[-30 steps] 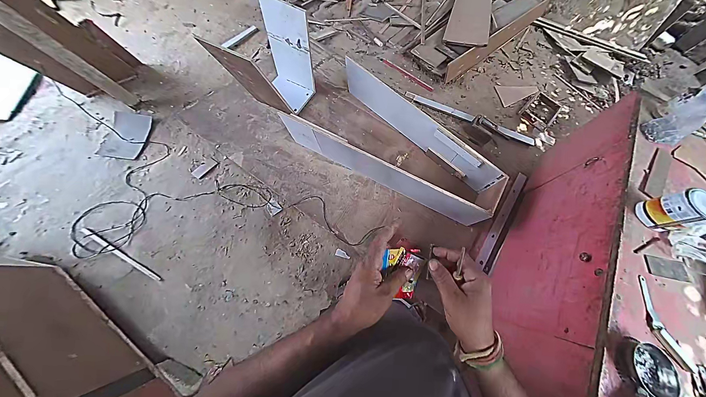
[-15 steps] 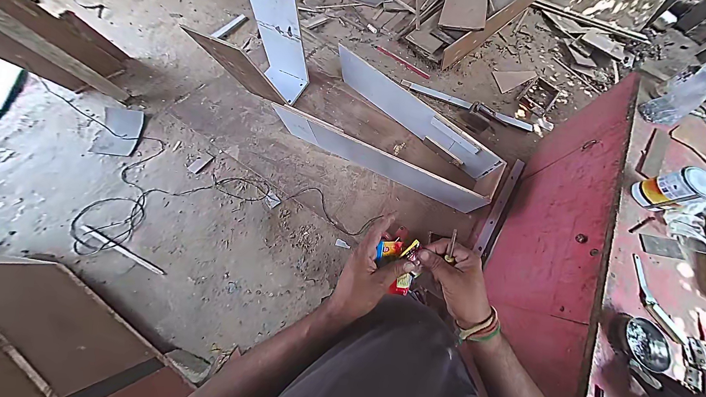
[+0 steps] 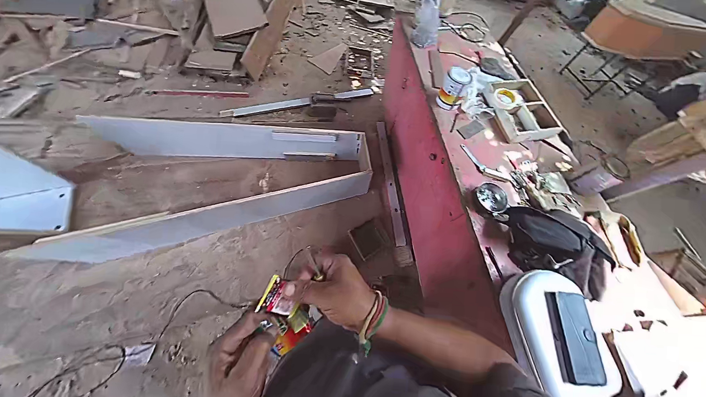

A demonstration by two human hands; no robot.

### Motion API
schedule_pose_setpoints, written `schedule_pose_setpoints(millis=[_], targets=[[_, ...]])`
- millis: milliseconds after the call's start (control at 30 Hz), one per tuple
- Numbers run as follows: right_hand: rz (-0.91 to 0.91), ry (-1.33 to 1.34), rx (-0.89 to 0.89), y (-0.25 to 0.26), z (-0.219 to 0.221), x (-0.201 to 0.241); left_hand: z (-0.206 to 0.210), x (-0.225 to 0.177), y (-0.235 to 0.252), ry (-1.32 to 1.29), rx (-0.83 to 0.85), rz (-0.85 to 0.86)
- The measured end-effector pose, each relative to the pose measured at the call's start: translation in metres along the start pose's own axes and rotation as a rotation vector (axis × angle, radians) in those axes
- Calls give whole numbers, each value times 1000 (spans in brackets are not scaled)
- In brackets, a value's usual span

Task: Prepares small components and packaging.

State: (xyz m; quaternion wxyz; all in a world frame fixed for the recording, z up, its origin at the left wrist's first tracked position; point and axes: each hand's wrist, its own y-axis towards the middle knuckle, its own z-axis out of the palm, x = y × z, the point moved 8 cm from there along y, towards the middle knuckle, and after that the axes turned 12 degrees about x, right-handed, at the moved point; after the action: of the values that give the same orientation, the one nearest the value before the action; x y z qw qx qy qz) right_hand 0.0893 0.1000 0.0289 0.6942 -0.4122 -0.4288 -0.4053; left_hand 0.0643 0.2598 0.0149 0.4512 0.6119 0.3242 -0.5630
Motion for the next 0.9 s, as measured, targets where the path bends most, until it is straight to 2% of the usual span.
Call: schedule_pose_setpoints(millis=[100,267,367,433,500,567,700,800,900], targets=[[11,-34,-22,-7,-10,-1,17,-4,8,-51,175,77],[-49,-37,-89,-23,-32,-5,44,8,26,-127,78,-129],[-76,127,-184,-44,-60,-14,64,17,34,-145,161,-169],[-27,203,-306,-67,-91,-27,73,21,38,-136,218,-181],[87,138,-488,-98,-134,-40,80,25,42,-145,238,-206],[264,-141,-659,-135,-185,-53,87,30,45,-158,254,-220],[688,-683,-838,-192,-279,-66,106,29,54,-154,289,-202],[878,-864,-873,-215,-331,-57,113,28,57,-111,292,-160],[995,-976,-872,-224,-371,-56,113,28,56,-89,267,-161]])
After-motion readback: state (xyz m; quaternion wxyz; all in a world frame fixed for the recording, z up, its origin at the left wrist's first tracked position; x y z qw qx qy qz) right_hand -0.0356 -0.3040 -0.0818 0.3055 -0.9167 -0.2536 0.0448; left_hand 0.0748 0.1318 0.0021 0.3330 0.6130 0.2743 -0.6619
